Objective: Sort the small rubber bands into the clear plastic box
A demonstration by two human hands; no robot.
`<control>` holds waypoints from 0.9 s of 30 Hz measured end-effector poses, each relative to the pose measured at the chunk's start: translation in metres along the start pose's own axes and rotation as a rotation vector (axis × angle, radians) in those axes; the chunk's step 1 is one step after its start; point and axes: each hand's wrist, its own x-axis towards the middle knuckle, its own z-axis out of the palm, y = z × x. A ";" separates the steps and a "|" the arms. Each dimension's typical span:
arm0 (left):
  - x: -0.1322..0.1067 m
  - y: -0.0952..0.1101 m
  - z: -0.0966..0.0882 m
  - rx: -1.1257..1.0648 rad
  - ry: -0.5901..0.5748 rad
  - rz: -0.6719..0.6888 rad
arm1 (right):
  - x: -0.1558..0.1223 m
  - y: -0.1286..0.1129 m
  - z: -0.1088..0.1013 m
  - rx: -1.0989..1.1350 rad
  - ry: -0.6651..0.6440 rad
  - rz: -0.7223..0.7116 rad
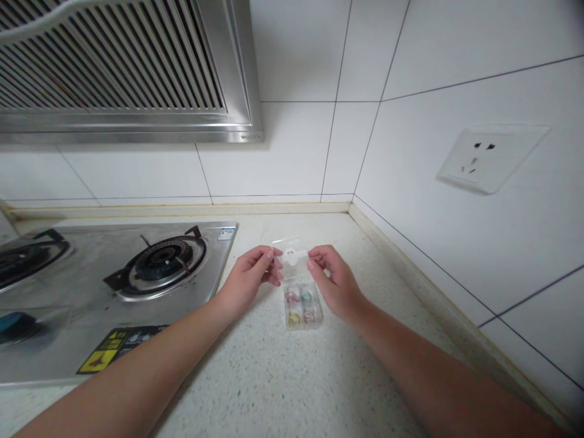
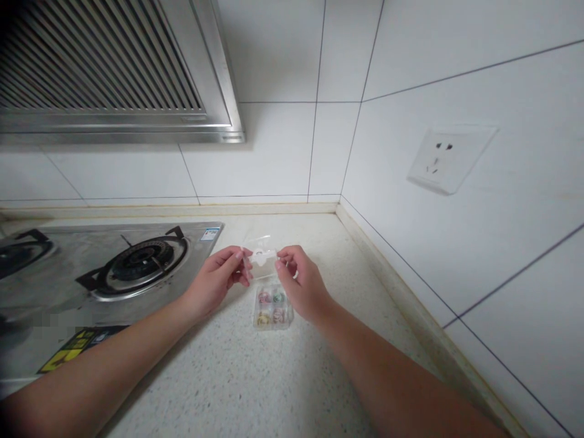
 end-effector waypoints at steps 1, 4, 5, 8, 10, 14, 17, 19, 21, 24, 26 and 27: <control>0.000 0.000 0.000 0.003 0.001 0.001 | 0.001 0.000 0.000 0.035 -0.010 0.029; 0.000 0.002 0.000 0.000 -0.033 -0.010 | 0.003 -0.002 -0.002 0.101 -0.043 0.106; 0.000 0.002 0.001 -0.008 -0.048 -0.025 | 0.004 -0.002 -0.003 0.120 -0.053 0.136; -0.002 0.005 0.002 -0.039 -0.072 -0.076 | 0.008 -0.004 -0.007 0.172 -0.085 0.205; -0.003 0.006 0.002 -0.055 -0.088 -0.108 | 0.009 -0.005 -0.009 0.189 -0.126 0.244; -0.005 0.009 0.001 -0.088 -0.160 -0.175 | 0.010 -0.004 -0.013 0.201 -0.213 0.294; -0.005 0.009 -0.002 -0.111 -0.215 -0.208 | 0.009 -0.004 -0.016 0.215 -0.255 0.297; -0.004 0.009 -0.004 -0.122 -0.265 -0.246 | 0.009 -0.003 -0.017 0.215 -0.287 0.296; -0.004 0.008 -0.008 -0.131 -0.328 -0.307 | 0.009 -0.001 -0.019 0.206 -0.338 0.303; -0.003 0.007 -0.013 -0.118 -0.411 -0.378 | 0.010 0.002 -0.023 0.182 -0.444 0.334; -0.002 0.006 -0.015 -0.085 -0.444 -0.401 | 0.010 0.005 -0.026 0.161 -0.506 0.364; -0.002 0.006 -0.017 -0.062 -0.456 -0.410 | 0.010 0.006 -0.027 0.152 -0.532 0.380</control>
